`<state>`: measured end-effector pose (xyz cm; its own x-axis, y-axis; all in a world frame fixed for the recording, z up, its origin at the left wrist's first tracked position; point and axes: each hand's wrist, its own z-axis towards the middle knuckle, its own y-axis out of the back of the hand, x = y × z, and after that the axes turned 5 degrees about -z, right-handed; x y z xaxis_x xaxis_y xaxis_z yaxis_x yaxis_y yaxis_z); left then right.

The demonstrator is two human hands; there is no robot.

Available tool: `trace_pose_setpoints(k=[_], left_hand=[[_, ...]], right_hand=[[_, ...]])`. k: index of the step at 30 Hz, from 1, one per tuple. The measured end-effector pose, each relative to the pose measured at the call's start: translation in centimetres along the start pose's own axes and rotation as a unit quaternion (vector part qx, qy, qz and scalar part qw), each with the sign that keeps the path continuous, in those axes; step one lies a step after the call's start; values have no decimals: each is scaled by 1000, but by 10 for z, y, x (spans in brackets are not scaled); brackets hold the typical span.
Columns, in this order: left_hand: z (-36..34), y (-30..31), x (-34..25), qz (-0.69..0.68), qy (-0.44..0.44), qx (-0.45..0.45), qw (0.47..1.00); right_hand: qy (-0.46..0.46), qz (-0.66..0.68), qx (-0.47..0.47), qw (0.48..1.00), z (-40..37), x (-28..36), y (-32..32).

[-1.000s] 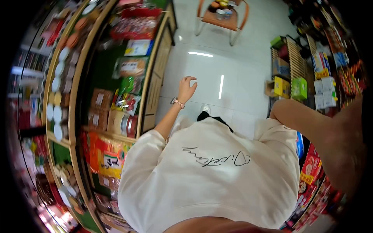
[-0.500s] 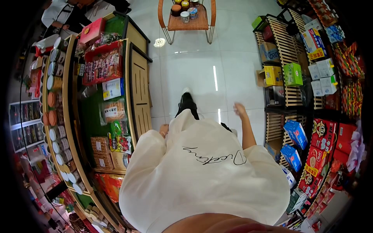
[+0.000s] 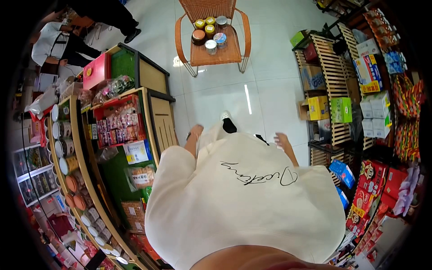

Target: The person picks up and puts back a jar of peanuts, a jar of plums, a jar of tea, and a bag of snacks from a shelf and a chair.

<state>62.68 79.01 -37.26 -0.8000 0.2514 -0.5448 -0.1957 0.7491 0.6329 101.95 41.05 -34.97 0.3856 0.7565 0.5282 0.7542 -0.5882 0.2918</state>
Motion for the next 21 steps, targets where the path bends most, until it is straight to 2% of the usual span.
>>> trace_pose_setpoints(k=[2, 3, 4, 6, 9, 11, 14, 15, 16, 17, 20, 21], left_hand=[[82, 33, -3, -182, -29, -31, 982], [106, 60, -26, -279, 75, -33, 957], [121, 84, -53, -285, 17, -93, 954], [144, 125, -103, -273, 2, -132, 953], [169, 144, -142, -377, -40, -95, 920], [190, 123, -139, -392, -33, -100, 914], [180, 100, -152, -458, 116, -16, 881], [177, 92, -157, -470, 140, 0, 871], [183, 80, -150, -498, 109, 2, 860], [185, 84, -163, -489, 162, 10, 857], [240, 95, -149, -510, 144, 86, 844], [264, 99, -133, -431, 53, 61, 899]], right_hand=[[51, -85, 35, 994, 24, 84, -13], [116, -65, 16, 991, 23, 130, -26], [142, -43, 7, 989, 3, 187, -42], [179, -6, 49, 983, -17, 268, -64], [161, 117, 145, 969, -3, 315, -88], [85, 148, 157, 973, 17, 317, -97], [9, 233, 169, 958, 64, 322, -97], [-1, 245, 168, 955, 76, 330, -96], [-12, 257, 168, 952, 88, 341, -96], [-26, 234, 164, 958, 100, 358, -94], [-20, 156, 156, 975, 142, 407, -97], [-26, 136, 168, 976, 153, 426, -97]])
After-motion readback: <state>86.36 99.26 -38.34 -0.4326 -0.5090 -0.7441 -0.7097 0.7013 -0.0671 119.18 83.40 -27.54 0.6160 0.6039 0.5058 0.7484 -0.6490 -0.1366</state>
